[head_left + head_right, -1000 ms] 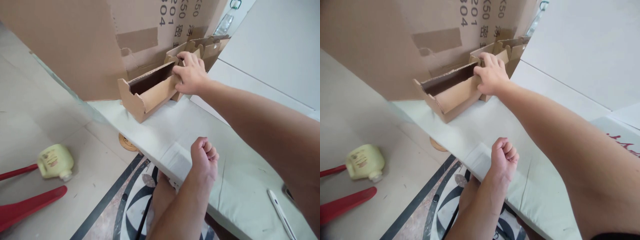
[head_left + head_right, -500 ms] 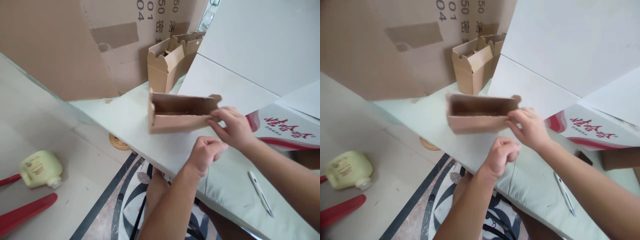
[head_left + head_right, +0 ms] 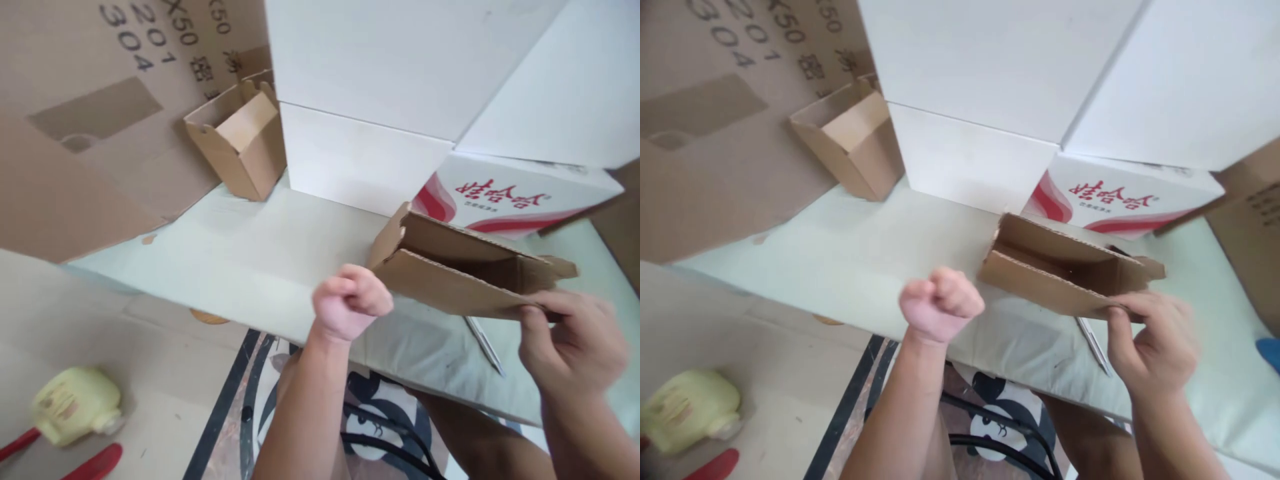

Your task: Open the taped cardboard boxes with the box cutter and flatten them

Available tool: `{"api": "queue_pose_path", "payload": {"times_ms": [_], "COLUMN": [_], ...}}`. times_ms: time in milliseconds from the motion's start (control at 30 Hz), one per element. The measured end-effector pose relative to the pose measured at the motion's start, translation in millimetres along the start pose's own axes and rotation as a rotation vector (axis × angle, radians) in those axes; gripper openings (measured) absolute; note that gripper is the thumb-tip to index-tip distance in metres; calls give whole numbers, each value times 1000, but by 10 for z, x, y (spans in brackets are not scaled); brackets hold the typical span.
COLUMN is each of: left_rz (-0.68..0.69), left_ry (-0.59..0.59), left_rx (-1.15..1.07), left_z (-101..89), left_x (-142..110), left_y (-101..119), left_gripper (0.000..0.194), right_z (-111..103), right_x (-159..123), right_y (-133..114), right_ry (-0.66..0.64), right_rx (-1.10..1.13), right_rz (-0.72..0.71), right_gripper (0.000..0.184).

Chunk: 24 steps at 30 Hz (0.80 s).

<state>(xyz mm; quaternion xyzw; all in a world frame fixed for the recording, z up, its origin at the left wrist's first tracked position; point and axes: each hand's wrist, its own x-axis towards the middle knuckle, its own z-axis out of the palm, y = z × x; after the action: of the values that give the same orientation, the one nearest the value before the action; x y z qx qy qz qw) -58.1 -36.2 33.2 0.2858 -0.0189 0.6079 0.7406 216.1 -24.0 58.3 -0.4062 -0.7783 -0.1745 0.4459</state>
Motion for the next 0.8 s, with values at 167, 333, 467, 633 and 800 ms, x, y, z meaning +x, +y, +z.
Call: {"api": "queue_pose_path", "payload": {"times_ms": [167,333,467,633,800], "left_rz": [455,438,168,114,115], "left_ry": [522,634,600,602,510], "left_rx": [113,849,1251,1230,1195], "left_z": [21,232,227,174,194], "left_x": [150,296,336,342,328], "left_y": [132,63,-115,-178,-211], "left_gripper": [54,26,8,17,32], "right_z": [-126,-439,-633,-749,-784], "right_x": [-69,41,62,4,-82], "right_y": [-42,-101,-108,-74,15], "right_ry": [-52,-267,-437,-371,-235], "right_rx": [111,88,287,313,75], "right_rz": [50,55,71,103,204], "right_gripper": [12,10,11,18,14]}}
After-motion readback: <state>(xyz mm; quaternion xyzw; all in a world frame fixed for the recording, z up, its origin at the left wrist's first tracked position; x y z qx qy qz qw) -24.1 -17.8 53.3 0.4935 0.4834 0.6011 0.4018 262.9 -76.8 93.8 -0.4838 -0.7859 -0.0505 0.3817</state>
